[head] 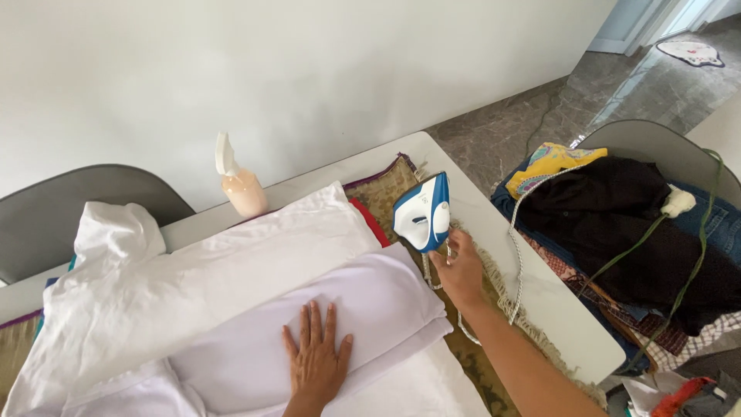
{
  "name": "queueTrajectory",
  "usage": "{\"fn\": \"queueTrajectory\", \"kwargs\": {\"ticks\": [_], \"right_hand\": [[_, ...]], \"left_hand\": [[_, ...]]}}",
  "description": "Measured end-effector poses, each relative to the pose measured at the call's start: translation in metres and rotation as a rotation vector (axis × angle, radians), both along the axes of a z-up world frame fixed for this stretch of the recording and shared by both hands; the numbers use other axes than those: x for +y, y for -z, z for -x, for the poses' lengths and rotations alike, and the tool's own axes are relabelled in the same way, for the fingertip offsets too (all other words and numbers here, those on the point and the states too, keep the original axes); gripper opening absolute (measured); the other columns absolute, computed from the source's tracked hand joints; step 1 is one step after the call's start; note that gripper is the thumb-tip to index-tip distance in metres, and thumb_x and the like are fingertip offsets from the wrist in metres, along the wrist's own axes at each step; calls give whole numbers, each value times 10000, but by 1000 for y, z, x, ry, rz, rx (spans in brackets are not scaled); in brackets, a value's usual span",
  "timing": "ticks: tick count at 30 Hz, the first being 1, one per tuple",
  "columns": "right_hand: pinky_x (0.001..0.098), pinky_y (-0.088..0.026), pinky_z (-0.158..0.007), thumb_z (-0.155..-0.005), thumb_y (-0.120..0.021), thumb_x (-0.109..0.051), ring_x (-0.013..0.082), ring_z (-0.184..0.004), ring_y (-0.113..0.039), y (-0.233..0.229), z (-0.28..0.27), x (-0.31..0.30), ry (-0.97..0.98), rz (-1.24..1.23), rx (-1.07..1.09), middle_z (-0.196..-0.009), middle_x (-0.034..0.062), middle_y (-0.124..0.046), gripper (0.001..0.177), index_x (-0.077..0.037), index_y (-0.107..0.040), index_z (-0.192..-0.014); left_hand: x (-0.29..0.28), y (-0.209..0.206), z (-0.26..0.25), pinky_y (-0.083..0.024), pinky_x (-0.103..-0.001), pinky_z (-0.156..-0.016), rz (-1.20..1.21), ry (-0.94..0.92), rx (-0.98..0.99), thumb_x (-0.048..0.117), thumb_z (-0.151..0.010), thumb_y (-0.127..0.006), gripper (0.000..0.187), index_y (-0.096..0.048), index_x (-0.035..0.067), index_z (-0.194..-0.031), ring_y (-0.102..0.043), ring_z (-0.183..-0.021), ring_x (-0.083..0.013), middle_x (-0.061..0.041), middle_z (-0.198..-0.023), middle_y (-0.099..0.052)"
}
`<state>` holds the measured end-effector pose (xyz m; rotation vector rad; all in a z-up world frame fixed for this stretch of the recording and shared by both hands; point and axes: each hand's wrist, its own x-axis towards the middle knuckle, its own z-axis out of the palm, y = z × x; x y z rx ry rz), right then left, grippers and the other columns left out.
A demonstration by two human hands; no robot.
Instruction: The person irons a light purple polo shirt on a table, folds it, and places it on a nearby chair. They then iron and fold a white polo shirt, followed by a red polo shirt, stacking each folded item on the chair.
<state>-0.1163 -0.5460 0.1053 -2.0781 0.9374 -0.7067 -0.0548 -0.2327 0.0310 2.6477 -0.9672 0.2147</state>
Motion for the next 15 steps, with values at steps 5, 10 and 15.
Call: {"fn": "queueTrajectory", "kwargs": {"ticks": [5, 10, 15], "right_hand": [[458, -512, -1010, -907, -719, -508, 351, -1158, -661, 18, 72, 60, 81, -107, 640, -1196, 219, -704, 596, 22, -628, -1163], [502, -528, -915, -833, -793, -584, 439, -1075, -678, 51, 67, 86, 302, -441, 506, -1165, 323, -677, 876, 158, -537, -1221], [484, -545, -838, -714, -853, -371, 435, -958, -709, 88, 33, 76, 547, -378, 243, -1064, 306, -712, 639, 79, -676, -1132]], "left_hand": [[26, 10, 35, 8, -715, -1102, 90, 63, -170, 531, -968, -397, 724, -256, 146, -1564, -102, -1506, -339, -178, -1629, -169], [41, 9, 68, 27, -738, -1102, 131, 58, -253, 542, -969, -373, 712, -266, 145, -1550, -98, -1517, -324, -164, -1635, -161], [53, -28, 75, 109, -711, -1119, -147, 153, 483, 520, -1036, -412, 709, -231, 104, -1580, 34, -1537, -364, -194, -1721, -60]]}}
